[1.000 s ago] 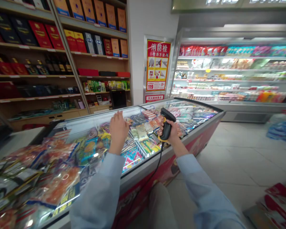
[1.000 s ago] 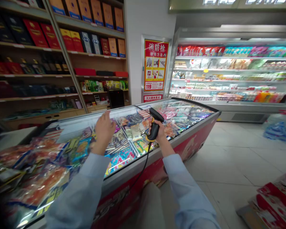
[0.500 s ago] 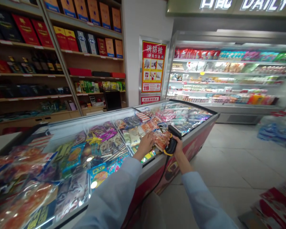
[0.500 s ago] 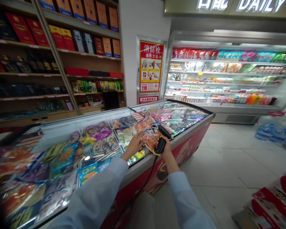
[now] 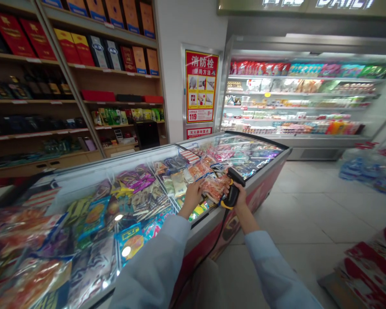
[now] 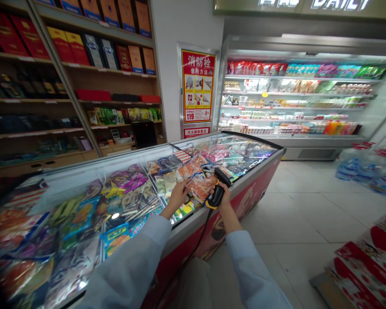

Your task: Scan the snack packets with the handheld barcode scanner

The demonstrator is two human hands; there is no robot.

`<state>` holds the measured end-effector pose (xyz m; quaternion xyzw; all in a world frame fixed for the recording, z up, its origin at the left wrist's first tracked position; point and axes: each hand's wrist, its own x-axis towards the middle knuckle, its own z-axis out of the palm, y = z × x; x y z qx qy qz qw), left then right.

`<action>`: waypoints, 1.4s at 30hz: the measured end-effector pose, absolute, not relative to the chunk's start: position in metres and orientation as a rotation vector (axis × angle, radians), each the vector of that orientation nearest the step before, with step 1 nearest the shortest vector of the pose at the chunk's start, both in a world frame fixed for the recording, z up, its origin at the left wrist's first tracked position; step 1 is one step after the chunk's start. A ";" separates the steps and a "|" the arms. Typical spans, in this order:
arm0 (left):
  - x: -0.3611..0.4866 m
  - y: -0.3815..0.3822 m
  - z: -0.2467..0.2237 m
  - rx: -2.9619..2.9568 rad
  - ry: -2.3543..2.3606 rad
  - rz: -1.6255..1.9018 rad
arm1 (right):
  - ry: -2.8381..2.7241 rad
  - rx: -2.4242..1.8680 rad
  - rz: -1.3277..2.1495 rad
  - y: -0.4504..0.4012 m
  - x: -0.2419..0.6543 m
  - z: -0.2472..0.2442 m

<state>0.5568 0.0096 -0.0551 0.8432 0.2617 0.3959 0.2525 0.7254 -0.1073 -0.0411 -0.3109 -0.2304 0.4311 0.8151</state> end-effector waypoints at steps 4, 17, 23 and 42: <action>0.556 0.003 -0.042 2.049 0.644 1.209 | -0.491 -0.668 0.930 -0.110 0.716 -0.029; 0.323 0.053 0.051 2.032 1.106 1.747 | -0.836 -0.570 1.177 -0.057 0.568 0.036; 0.173 0.058 0.032 1.917 1.645 1.876 | -0.962 -0.527 1.482 0.003 0.483 0.042; 0.147 0.045 0.010 1.836 1.790 1.905 | -1.314 -0.588 1.625 0.022 0.408 0.017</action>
